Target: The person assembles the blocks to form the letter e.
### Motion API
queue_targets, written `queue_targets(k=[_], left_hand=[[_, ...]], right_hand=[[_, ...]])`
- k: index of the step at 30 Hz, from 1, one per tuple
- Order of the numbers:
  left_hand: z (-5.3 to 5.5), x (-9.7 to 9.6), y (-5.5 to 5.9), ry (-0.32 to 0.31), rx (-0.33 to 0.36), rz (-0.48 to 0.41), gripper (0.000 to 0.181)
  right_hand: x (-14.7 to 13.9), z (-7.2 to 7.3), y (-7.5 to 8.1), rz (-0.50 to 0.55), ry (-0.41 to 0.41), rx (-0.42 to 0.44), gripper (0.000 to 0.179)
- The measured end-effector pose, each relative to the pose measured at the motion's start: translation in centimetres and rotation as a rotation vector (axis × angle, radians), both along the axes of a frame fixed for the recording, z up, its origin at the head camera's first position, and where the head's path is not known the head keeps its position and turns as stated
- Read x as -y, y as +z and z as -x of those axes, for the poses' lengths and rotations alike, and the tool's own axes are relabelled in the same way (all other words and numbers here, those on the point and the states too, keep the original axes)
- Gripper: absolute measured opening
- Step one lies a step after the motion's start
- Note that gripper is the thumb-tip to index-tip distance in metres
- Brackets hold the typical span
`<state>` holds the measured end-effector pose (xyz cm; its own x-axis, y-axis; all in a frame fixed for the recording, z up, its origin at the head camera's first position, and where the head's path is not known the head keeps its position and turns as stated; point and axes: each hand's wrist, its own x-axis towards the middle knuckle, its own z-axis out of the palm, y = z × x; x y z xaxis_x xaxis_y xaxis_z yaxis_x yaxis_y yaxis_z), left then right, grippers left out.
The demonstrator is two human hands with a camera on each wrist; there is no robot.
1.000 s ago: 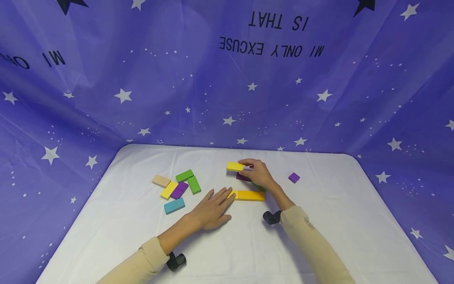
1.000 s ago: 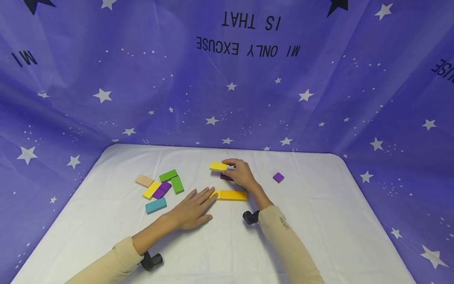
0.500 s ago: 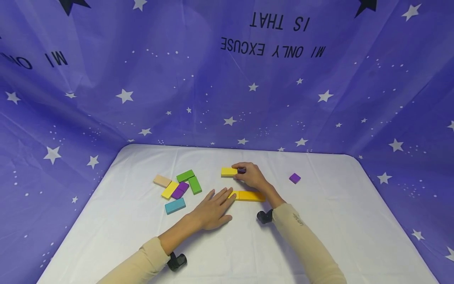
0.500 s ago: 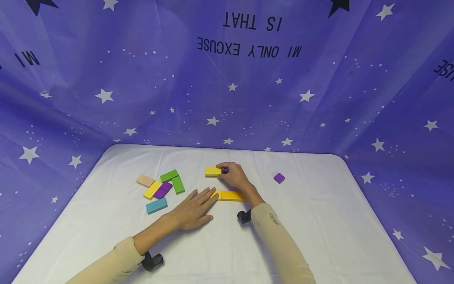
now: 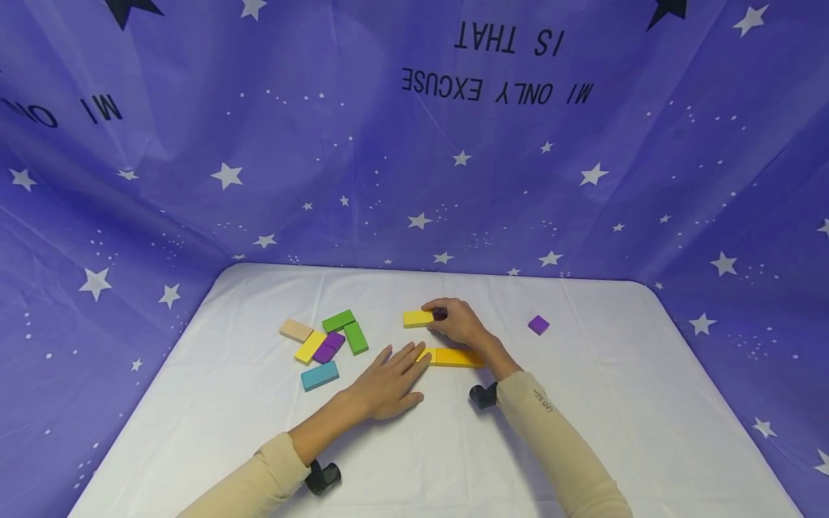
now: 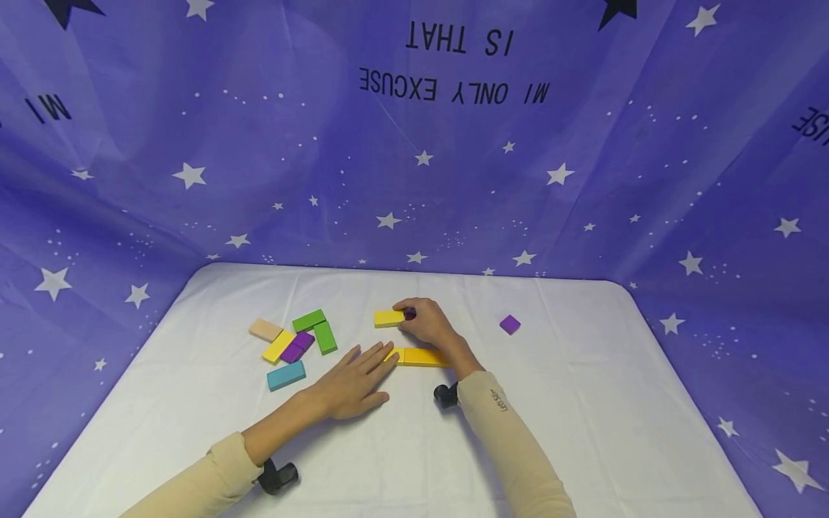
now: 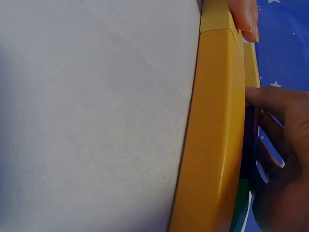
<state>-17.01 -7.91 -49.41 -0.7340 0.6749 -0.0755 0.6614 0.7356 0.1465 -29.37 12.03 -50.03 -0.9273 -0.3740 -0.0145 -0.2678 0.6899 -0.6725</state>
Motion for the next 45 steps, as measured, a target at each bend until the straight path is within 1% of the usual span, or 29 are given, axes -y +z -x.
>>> queue_targets(k=[9,16,24,33,45], left_hand=[[0.05,0.03,-0.04,0.002,0.018,0.0,0.068],[0.07,0.01,-0.02,0.007,0.019,0.008,0.068],[0.02,0.0,0.1,0.011,0.023,0.002,0.068],[-0.07,-0.08,0.19,0.015,0.027,-0.005,0.068],[0.12,-0.05,-0.05,0.019,0.028,0.004,0.068]], right_hand=[[0.16,-0.25,0.29,-0.022,0.038,0.026,0.036],[0.11,-0.4,0.56,-0.034,0.058,0.01,0.038],[0.17,-0.16,0.24,-0.04,0.053,0.002,0.037],[0.01,0.06,0.3,-0.05,0.066,-0.003,0.039],[-0.03,0.36,0.18,-0.054,0.068,0.002,0.037]])
